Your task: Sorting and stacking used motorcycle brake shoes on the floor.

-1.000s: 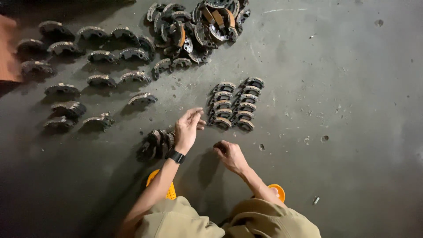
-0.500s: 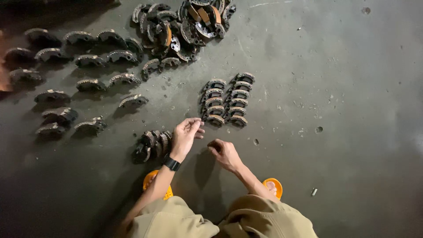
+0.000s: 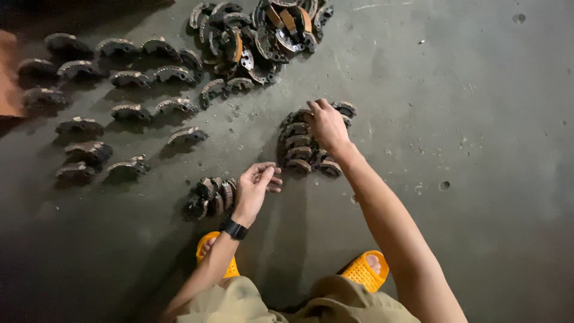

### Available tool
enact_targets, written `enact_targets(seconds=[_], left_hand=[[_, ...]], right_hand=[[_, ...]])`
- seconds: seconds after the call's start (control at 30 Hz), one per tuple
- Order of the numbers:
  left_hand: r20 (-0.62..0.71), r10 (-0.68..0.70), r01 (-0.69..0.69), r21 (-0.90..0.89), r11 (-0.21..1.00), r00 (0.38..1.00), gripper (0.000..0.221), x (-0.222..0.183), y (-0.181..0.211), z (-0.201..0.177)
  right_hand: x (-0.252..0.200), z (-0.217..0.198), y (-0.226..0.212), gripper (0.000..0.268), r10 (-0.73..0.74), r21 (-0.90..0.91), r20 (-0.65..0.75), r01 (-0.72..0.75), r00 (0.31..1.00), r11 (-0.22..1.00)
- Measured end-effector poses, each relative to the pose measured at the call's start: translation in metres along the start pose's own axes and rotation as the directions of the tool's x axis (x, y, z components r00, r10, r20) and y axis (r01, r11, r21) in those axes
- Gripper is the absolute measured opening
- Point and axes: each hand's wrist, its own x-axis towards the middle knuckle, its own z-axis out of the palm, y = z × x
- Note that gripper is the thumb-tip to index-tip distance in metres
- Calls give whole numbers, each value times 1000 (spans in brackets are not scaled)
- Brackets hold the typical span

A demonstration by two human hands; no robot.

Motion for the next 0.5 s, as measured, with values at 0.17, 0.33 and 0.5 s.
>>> enact_targets(seconds=[0.17,0.33,0.5], left_hand=[[-16,-7,6,-29,1000,1000,26,0,1,-1],[-14,9,-10,-121,993,1000,32,13,10,12],[96,-5,52,-497,866,995,25,32,-5,10]], right_hand=[[23,15,24,18,55,-108,262,-27,963,994],[12,-37,-30,18,137,123,245,-171,960,978],[7,-40,-45,23,206,275,197,-255,959,927]])
